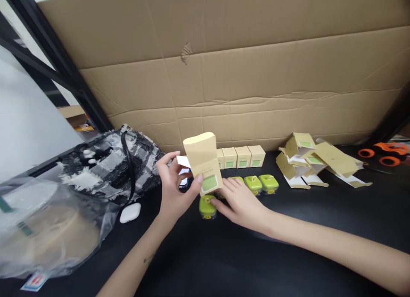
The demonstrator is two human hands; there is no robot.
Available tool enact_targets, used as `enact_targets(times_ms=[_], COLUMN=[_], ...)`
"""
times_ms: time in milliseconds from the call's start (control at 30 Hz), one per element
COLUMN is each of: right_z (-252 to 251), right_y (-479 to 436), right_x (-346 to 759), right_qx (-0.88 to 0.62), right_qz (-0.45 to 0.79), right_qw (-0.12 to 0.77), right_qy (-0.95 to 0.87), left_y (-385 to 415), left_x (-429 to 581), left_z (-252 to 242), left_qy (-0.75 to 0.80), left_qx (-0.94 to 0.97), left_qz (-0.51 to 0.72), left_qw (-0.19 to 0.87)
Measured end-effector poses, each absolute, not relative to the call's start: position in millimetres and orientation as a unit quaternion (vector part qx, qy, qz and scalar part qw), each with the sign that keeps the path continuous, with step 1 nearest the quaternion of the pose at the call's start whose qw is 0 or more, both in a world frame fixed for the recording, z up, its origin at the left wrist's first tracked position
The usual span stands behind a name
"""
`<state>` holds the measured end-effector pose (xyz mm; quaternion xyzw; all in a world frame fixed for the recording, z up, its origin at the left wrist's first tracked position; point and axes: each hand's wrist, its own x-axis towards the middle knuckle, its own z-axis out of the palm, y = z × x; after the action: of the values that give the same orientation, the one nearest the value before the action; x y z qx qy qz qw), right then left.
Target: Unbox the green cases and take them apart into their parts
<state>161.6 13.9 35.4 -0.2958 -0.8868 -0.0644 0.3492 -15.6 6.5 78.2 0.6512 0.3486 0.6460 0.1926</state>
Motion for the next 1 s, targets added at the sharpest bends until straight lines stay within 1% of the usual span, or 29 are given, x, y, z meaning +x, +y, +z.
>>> enact_targets(times_ms=[133, 200, 333, 400, 533, 1000], right_z=[45, 47, 50, 51, 51, 46], right_y=[5, -2, -16, -20, -23, -26], right_x=[202, 222, 242, 246, 253, 251], right_qx=[-0.277, -0.24, -0.17, -0.182, -0.212, -0.171], right_qz=[-0.091, -0.141, -0.322, -0.356, -0.34, -0.3], right_qw=[0.435, 0.458, 0.397, 0.386, 0.39, 0.404], right_qy=[-0.852, -0.844, -0.842, -0.831, -0.829, -0.847], left_y=[-1, -7, -17, -21, -24, -28], left_x=[4, 18, 47, 57, 64, 60], left_z=[79, 78, 73, 72, 72, 66], left_qy=[0.353, 0.35, 0.371, 0.383, 0.384, 0.365], left_qx=[0.56, 0.533, 0.461, 0.429, 0.409, 0.386], left_qz=[0.655, 0.638, 0.569, 0.535, 0.504, 0.493], left_qw=[0.362, 0.432, 0.57, 0.619, 0.657, 0.689])
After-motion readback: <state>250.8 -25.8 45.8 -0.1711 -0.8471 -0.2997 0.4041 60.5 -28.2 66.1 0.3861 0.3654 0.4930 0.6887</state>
